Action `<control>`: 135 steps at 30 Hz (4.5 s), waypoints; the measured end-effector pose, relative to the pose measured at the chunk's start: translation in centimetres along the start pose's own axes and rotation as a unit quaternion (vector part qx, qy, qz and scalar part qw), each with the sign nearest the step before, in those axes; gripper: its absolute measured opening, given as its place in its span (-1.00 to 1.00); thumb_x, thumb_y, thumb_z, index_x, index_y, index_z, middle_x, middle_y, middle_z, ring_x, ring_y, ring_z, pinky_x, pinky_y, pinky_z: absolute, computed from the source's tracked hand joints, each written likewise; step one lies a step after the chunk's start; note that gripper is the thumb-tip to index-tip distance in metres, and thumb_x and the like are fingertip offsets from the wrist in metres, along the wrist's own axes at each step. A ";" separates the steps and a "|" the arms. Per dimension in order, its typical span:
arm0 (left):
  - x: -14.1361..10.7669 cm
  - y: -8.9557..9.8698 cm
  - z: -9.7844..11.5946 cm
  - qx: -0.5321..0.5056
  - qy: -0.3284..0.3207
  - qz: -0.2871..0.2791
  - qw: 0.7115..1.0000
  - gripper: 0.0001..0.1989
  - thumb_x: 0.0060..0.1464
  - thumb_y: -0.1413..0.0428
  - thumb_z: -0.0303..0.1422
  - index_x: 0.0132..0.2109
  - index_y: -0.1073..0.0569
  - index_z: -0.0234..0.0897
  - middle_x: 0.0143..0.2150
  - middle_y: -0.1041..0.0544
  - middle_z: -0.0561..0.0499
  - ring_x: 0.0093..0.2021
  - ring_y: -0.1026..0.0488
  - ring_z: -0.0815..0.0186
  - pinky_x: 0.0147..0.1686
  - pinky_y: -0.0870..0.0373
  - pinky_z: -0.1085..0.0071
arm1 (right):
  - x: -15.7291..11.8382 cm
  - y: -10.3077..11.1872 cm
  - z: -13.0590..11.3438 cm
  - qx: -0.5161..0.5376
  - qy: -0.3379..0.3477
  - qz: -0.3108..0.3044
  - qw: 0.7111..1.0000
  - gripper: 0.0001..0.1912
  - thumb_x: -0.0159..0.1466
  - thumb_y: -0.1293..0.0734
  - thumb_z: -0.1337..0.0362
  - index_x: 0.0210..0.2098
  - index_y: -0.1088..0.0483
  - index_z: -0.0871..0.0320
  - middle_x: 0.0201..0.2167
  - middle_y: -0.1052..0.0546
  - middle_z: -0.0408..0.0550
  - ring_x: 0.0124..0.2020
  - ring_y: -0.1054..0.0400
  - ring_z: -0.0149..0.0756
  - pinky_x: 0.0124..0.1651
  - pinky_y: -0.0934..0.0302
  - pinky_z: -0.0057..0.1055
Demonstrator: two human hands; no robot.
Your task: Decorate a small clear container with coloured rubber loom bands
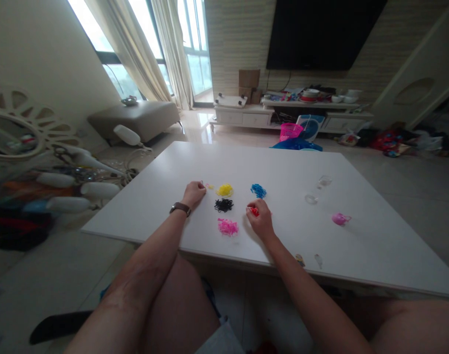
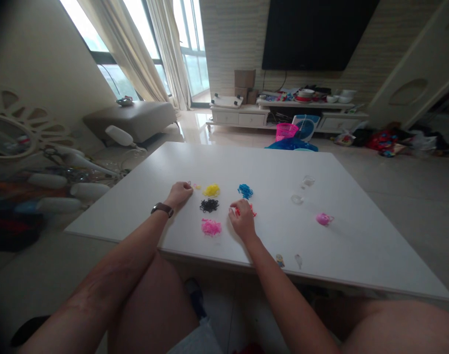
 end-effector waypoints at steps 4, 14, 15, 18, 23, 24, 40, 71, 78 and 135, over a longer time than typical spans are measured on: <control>0.1 -0.1 0.4 -0.010 -0.003 -0.005 1.000 -0.91 -0.08 -0.12 -0.47 -0.43 -0.54 -0.34 -0.37 -0.60 -0.13 -0.32 -0.46 0.26 -0.28 -0.30 0.40 | 0.0 0.0 0.0 -0.004 0.001 0.003 1.000 -0.92 0.26 -0.25 0.37 -0.36 -0.31 0.08 -0.33 -0.41 -0.07 -0.21 -0.31 -0.18 -0.12 -0.22 -0.24; -1.7 -0.9 5.5 -0.282 -0.097 -0.118 0.947 -0.81 -0.12 -0.25 -0.30 -0.36 -0.52 -0.33 -0.44 -0.55 -0.01 -0.42 -0.47 0.33 -0.35 -0.36 0.41 | 0.6 -0.5 -0.3 -0.005 0.016 -0.005 1.000 -0.94 0.27 -0.28 0.34 -0.32 -0.39 0.09 -0.34 -0.46 -0.06 -0.25 -0.35 -0.19 -0.14 -0.26 -0.23; -2.2 -1.0 6.3 -0.290 -0.109 -0.129 0.942 -0.79 -0.13 -0.27 -0.29 -0.35 -0.53 -0.34 -0.44 -0.56 -0.01 -0.41 -0.47 0.33 -0.34 -0.38 0.40 | 1.1 -1.0 -0.4 0.007 0.015 -0.018 1.000 -0.94 0.28 -0.28 0.33 -0.29 -0.41 0.10 -0.34 -0.48 -0.06 -0.27 -0.36 -0.20 -0.16 -0.28 -0.24; -3.6 -1.3 8.5 -0.308 -0.133 -0.160 0.929 -0.76 -0.14 -0.31 -0.26 -0.35 -0.55 -0.35 -0.41 -0.58 -0.02 -0.39 -0.48 0.33 -0.29 -0.41 0.39 | 3.3 -3.0 -0.9 0.055 0.001 -0.054 0.997 -0.84 0.29 -0.30 0.31 -0.15 -0.46 0.12 -0.28 -0.54 -0.03 -0.31 -0.41 -0.25 -0.23 -0.32 -0.29; -4.9 -1.4 10.2 -0.344 -0.163 -0.187 0.906 -0.76 -0.11 -0.33 -0.25 -0.36 -0.54 -0.35 -0.39 -0.60 -0.05 -0.36 -0.52 0.31 -0.27 -0.43 0.38 | 6.8 -6.4 -2.2 0.099 0.020 -0.107 0.989 -0.82 0.26 -0.33 0.30 -0.16 -0.53 0.10 -0.23 -0.60 -0.03 -0.29 -0.47 -0.27 -0.18 -0.37 -0.30; -4.9 -1.4 10.2 -0.350 -0.163 -0.189 0.903 -0.76 -0.11 -0.34 -0.27 -0.35 -0.54 -0.35 -0.38 -0.61 -0.05 -0.36 -0.52 0.31 -0.27 -0.43 0.38 | 7.1 -6.9 -2.2 0.103 0.019 -0.113 0.988 -0.85 0.26 -0.32 0.31 -0.22 -0.54 0.10 -0.27 -0.61 -0.05 -0.30 -0.48 -0.27 -0.17 -0.37 -0.30; -2.9 -0.8 7.1 -0.298 -0.144 -0.112 0.937 -0.84 -0.07 -0.29 -0.35 -0.31 -0.63 -0.35 -0.34 -0.66 -0.08 -0.29 -0.59 0.21 -0.13 -0.49 0.27 | 11.1 -9.7 2.2 -0.018 -0.063 -0.123 0.990 -0.82 0.20 -0.37 0.20 -0.38 -0.56 0.18 -0.43 -0.61 -0.01 -0.41 -0.44 -0.29 -0.30 -0.27 -0.40; -5.2 -3.1 11.2 -0.324 -0.200 -0.150 0.912 -0.76 0.01 -0.26 -0.31 -0.17 -0.61 -0.35 -0.24 -0.66 -0.12 -0.29 -0.55 0.31 -0.23 -0.47 0.41 | 9.9 -4.6 5.8 0.236 -0.198 -0.176 0.935 -0.64 -0.11 -0.59 0.14 -0.36 -0.53 0.15 -0.40 -0.62 -0.05 -0.35 -0.49 -0.27 -0.20 -0.38 -0.30; -5.6 -4.1 11.7 -0.434 -0.142 -0.149 0.877 -0.85 -0.04 -0.29 -0.39 -0.29 -0.58 -0.39 -0.41 -0.62 -0.08 -0.39 -0.55 0.33 -0.32 -0.46 0.42 | 9.7 -5.3 4.1 0.259 -0.201 -0.190 0.925 -0.60 -0.12 -0.61 0.14 -0.33 -0.53 0.15 -0.39 -0.61 -0.06 -0.33 -0.49 -0.26 -0.16 -0.38 -0.27; -1.3 -1.6 6.1 -0.355 -0.095 -0.146 0.919 -0.86 0.04 -0.23 -0.34 -0.33 -0.52 -0.35 -0.48 -0.55 -0.01 -0.45 -0.50 0.34 -0.33 -0.45 0.39 | 9.3 -1.2 4.4 -0.007 -0.065 -0.171 0.983 -0.80 0.21 -0.37 0.11 -0.31 -0.52 0.10 -0.40 -0.60 -0.06 -0.41 -0.44 -0.27 -0.27 -0.34 -0.32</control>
Point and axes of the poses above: each hand's wrist, its own x-axis towards the middle knuckle, its own y-axis out of the back of the hand, z = x × y, the point moved 9 cm from there along x, towards the middle knuckle
